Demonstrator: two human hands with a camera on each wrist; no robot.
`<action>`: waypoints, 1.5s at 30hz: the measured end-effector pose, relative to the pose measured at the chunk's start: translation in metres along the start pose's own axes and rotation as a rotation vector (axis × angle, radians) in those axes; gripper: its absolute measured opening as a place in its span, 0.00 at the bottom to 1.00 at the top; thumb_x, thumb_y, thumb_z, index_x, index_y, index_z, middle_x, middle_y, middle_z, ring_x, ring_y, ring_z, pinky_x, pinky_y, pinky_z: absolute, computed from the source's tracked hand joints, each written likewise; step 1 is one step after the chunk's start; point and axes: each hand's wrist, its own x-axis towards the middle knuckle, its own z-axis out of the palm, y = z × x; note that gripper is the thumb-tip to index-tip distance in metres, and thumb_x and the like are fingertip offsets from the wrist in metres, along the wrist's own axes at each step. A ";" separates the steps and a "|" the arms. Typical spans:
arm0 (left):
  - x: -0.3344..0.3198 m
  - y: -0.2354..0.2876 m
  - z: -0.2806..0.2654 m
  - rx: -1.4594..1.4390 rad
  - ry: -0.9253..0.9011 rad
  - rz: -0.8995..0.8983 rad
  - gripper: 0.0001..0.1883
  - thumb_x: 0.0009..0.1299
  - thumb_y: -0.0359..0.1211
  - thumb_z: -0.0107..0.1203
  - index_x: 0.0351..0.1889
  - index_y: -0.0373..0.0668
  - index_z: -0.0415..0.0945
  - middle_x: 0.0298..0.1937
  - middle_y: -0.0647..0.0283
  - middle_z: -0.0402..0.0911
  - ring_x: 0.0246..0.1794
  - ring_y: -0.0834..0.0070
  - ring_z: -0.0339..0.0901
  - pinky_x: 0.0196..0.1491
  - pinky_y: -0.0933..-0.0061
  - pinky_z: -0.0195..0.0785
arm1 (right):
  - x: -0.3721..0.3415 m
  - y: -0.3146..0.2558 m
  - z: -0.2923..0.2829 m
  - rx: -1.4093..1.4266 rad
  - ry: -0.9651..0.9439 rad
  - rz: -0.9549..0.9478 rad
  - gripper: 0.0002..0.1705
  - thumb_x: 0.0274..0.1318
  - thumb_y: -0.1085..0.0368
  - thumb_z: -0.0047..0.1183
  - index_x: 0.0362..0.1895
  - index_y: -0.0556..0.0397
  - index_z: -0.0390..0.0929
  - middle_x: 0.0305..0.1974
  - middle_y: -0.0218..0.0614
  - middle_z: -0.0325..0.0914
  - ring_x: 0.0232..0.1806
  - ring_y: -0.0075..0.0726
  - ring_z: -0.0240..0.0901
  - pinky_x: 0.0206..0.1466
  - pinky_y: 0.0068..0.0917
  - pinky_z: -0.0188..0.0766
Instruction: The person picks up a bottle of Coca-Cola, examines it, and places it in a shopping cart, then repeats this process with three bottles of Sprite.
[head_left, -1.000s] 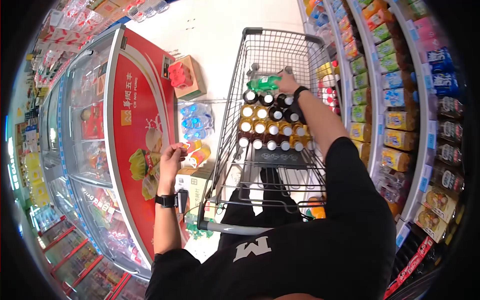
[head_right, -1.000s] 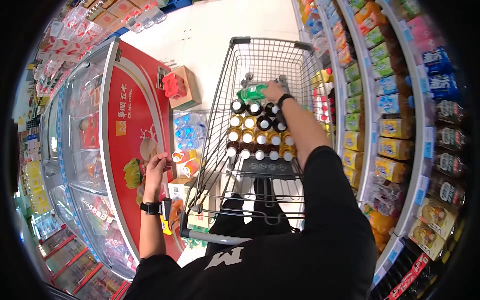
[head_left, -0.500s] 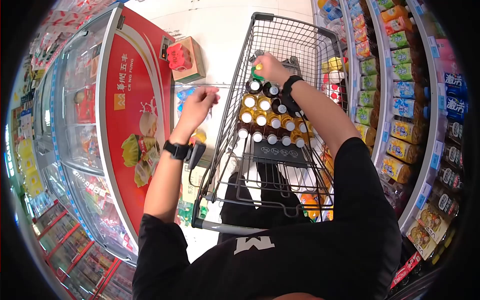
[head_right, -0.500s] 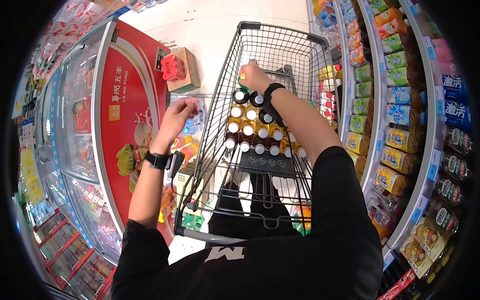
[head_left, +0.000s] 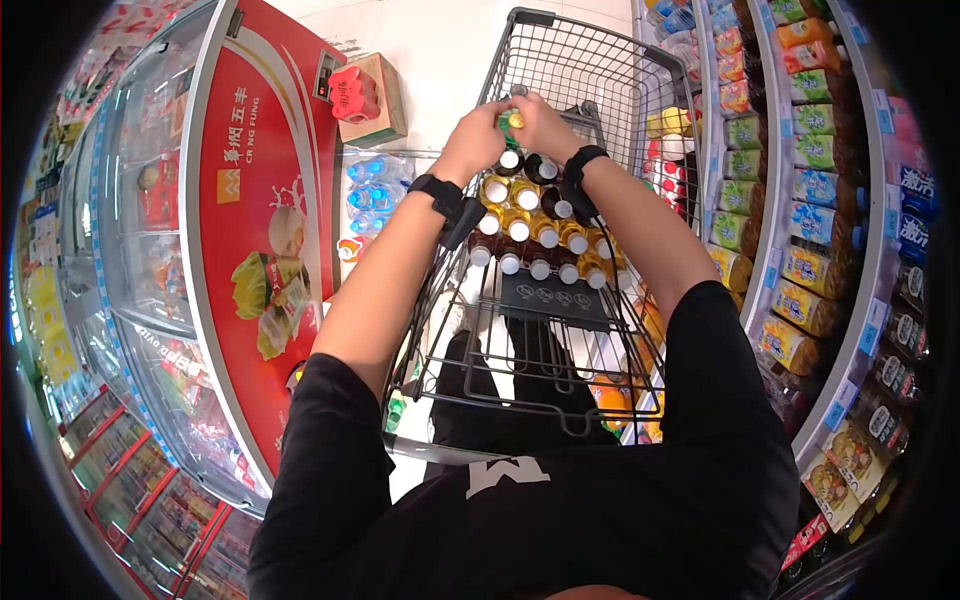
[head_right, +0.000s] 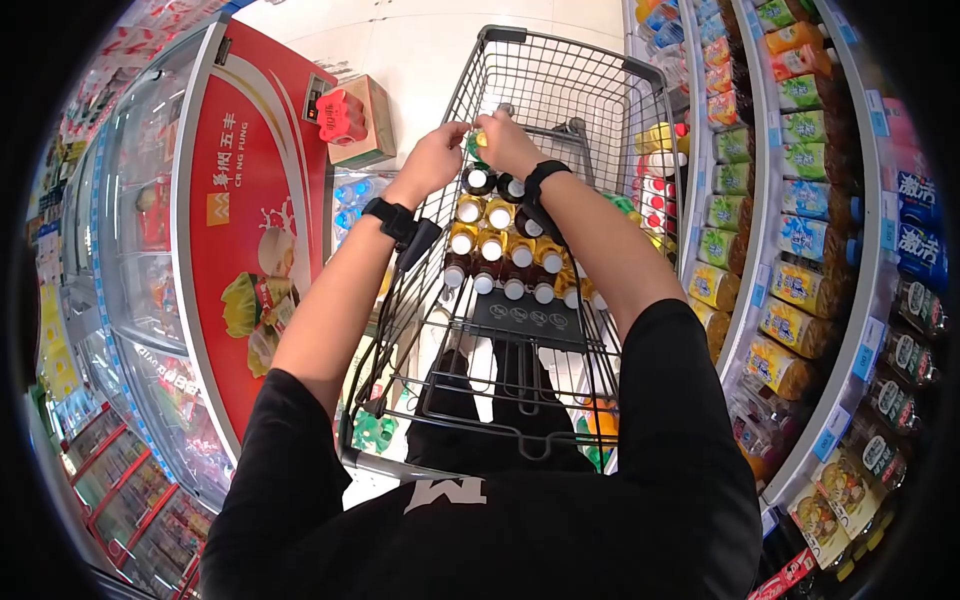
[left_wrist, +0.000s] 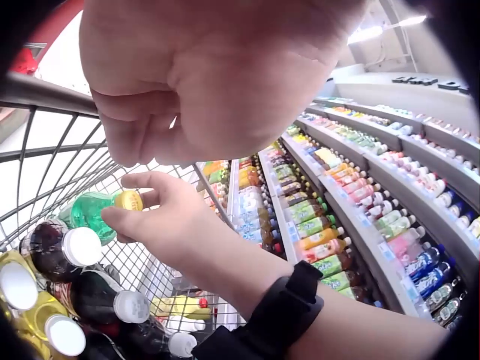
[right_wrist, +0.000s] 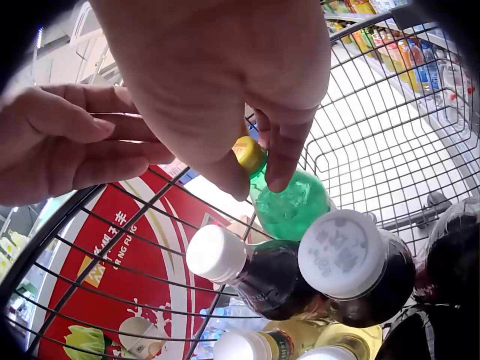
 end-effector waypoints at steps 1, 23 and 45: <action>0.001 0.001 0.001 0.022 -0.020 0.010 0.19 0.64 0.26 0.46 0.53 0.36 0.77 0.47 0.43 0.82 0.50 0.52 0.80 0.53 0.63 0.71 | -0.001 0.004 0.001 0.005 -0.003 -0.002 0.23 0.45 0.67 0.61 0.48 0.61 0.76 0.41 0.58 0.72 0.43 0.61 0.74 0.51 0.42 0.73; -0.077 0.008 -0.090 -0.275 -0.121 -0.061 0.13 0.78 0.35 0.47 0.50 0.35 0.76 0.39 0.69 0.81 0.40 0.83 0.75 0.47 0.80 0.69 | -0.084 -0.028 -0.082 0.009 0.008 0.286 0.30 0.54 0.63 0.58 0.61 0.59 0.68 0.54 0.54 0.68 0.54 0.57 0.69 0.59 0.40 0.68; -0.456 -0.293 -0.118 -0.009 -1.129 -0.748 0.09 0.66 0.26 0.45 0.23 0.42 0.67 0.21 0.60 0.72 0.16 0.72 0.70 0.15 0.72 0.57 | -0.505 -0.380 -0.108 0.204 0.864 0.723 0.12 0.65 0.66 0.52 0.49 0.57 0.79 0.35 0.27 0.80 0.35 0.18 0.72 0.40 0.18 0.69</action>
